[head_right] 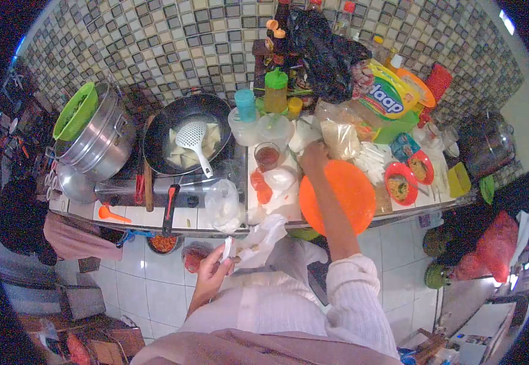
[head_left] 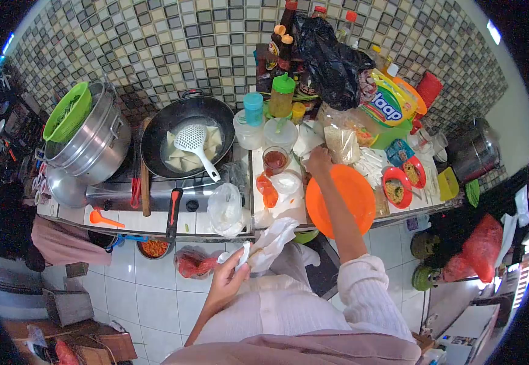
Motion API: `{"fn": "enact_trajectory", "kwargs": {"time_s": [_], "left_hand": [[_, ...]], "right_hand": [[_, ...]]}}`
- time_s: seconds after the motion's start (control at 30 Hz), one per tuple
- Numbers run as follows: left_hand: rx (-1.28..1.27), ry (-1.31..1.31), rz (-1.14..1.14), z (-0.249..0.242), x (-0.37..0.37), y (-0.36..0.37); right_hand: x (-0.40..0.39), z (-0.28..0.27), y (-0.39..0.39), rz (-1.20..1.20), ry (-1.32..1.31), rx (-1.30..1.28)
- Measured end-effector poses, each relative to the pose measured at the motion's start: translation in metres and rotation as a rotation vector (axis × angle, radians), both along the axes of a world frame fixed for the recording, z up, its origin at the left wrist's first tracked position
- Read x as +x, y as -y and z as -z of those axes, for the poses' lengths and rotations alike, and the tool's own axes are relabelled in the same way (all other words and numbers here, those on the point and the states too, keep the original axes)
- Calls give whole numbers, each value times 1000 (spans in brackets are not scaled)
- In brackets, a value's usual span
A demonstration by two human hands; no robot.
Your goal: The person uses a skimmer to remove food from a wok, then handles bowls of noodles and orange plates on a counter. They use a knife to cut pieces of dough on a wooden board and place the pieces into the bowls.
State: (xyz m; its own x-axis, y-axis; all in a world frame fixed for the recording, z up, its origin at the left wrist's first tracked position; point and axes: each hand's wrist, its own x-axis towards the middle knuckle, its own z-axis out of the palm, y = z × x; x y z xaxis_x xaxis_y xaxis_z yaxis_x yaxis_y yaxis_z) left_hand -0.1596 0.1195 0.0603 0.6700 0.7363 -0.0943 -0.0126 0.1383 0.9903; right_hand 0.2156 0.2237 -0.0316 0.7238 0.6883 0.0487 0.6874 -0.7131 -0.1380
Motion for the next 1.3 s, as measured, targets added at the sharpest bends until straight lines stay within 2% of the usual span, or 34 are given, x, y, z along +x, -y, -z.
{"fn": "enact_trajectory", "kwargs": {"time_s": [0.07,0.1,0.17,0.23,0.37,0.43,0.53,0.67,0.73,0.77,0.83,0.97,1.03,1.23,1.3], "left_hand": [[8,4,8,2,0,1],[18,8,16,2,0,1],[18,10,17,1,1,2],[19,10,17,0,1,2],[32,25,24,-1,-1,3],[46,16,29,-1,-1,5],[40,8,31,0,-1,6],[15,2,49,0,-2,7],[-3,21,51,-1,-2,6],[-2,16,56,-1,-3,7],[0,10,60,-3,-4,7],[39,7,39,3,-7,8],[62,-2,32,8,-9,8],[69,-12,34,6,-12,10],[79,4,15,3,-12,11]], "right_hand": [[8,7,-3,-4,-29,-35],[18,23,-8,-21,-19,7],[26,20,-13,-37,-10,51],[27,-6,-11,-184,-104,-179],[55,-4,-16,-242,-22,-211],[65,-10,-17,-143,-520,-147],[69,-14,-18,-73,-606,-160],[61,-11,-14,-140,-613,-98],[32,-29,-10,-196,-142,-221],[29,-20,-10,-196,-143,-220],[25,3,-13,-97,67,-24],[34,15,-22,-65,-54,-60],[35,16,-24,66,-189,-38],[46,38,-33,44,-153,26],[39,18,-25,-18,-146,-33]]}}
